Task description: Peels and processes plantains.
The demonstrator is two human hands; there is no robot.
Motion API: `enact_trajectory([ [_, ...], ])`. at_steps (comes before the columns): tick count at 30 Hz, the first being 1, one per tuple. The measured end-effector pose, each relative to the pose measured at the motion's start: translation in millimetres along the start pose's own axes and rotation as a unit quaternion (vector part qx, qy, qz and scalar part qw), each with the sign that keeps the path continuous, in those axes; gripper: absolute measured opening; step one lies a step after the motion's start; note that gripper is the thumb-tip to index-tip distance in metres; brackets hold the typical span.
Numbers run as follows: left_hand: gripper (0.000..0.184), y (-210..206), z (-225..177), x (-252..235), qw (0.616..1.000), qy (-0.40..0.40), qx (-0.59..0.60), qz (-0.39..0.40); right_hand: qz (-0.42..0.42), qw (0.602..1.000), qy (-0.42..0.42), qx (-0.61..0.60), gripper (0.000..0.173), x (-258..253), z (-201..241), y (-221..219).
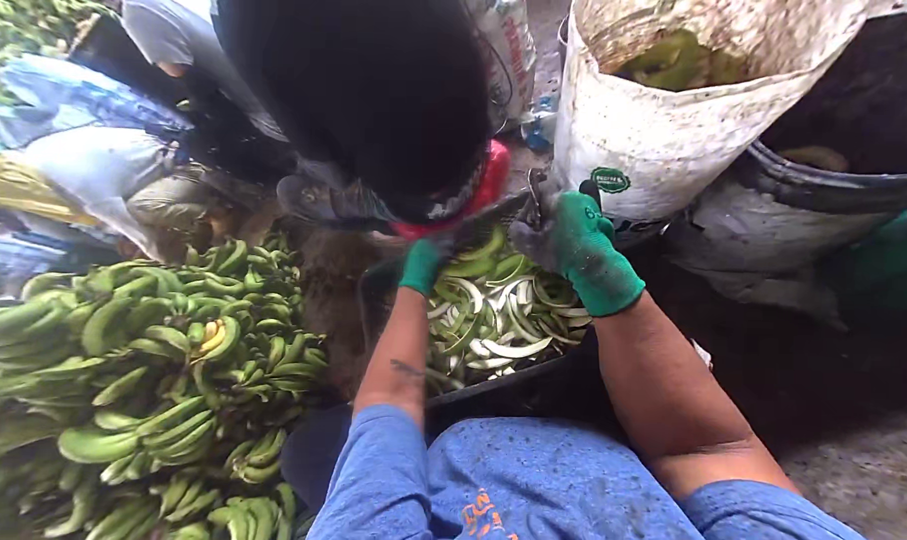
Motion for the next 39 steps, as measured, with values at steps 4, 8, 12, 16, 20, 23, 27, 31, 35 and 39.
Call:
enact_trajectory([
  [4, 0.037, -31.2, 24.1, -10.4, 0.996, -0.029, -0.076, 0.02, -0.011, 0.998, 0.053, 0.02, 0.032, -7.5, 5.2, -17.7],
  [8, 0.043, -79.8, 36.9, -13.9, 0.971, -0.028, -0.201, 0.125, 0.035, 0.997, 0.029, 0.063, 0.043, -4.8, 6.3, -34.4],
  [12, 0.047, -76.1, 27.2, 5.1, 0.958, 0.006, -0.234, 0.166, 0.069, 0.992, 0.042, 0.095, 0.049, -4.3, 22.7, -41.3],
  [16, 0.047, -65.6, 20.1, 15.7, 0.949, 0.042, -0.246, 0.191, 0.087, 0.99, 0.036, 0.109, 0.045, -1.2, 32.6, -50.4],
  [20, 0.048, -59.8, 33.0, 24.4, 0.969, 0.047, -0.175, 0.167, 0.111, 0.986, 0.038, 0.12, 0.045, 0.4, 32.8, -61.9],
  [23, 0.054, -51.7, 48.5, 36.3, 0.993, 0.038, -0.062, 0.098, 0.126, 0.981, 0.029, 0.145, 0.045, -0.3, 31.4, -69.6],
  [27, 0.059, -10.9, 66.7, 59.0, 0.988, 0.023, 0.134, -0.07, 0.156, 0.971, 0.02, 0.178, 0.045, 12.6, 45.7, -74.0],
  [31, 0.063, 49.0, 74.8, 90.2, 0.875, 0.048, 0.409, -0.255, 0.183, 0.958, 0.038, 0.218, 0.044, 24.9, 54.1, -87.8],
  [35, 0.05, 73.8, 96.2, 116.0, 0.759, 0.076, 0.587, -0.271, 0.213, 0.941, 0.065, 0.254, 0.047, 30.8, 54.4, -114.0],
  [39, 0.04, 93.1, 112.0, 141.8, 0.754, 0.06, 0.611, -0.232, 0.237, 0.938, 0.1, 0.235, 0.042, 43.4, 63.0, -140.2],
])
Point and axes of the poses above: each hand's wrist, its own x-axis away from the middle knuckle, its own y-axis out of the back of the hand, z = x × y, the point moved 7 cm from there along -x, towards the middle knuckle, and after that the axes turned 3 degrees about -z, right-handed, at the moved point
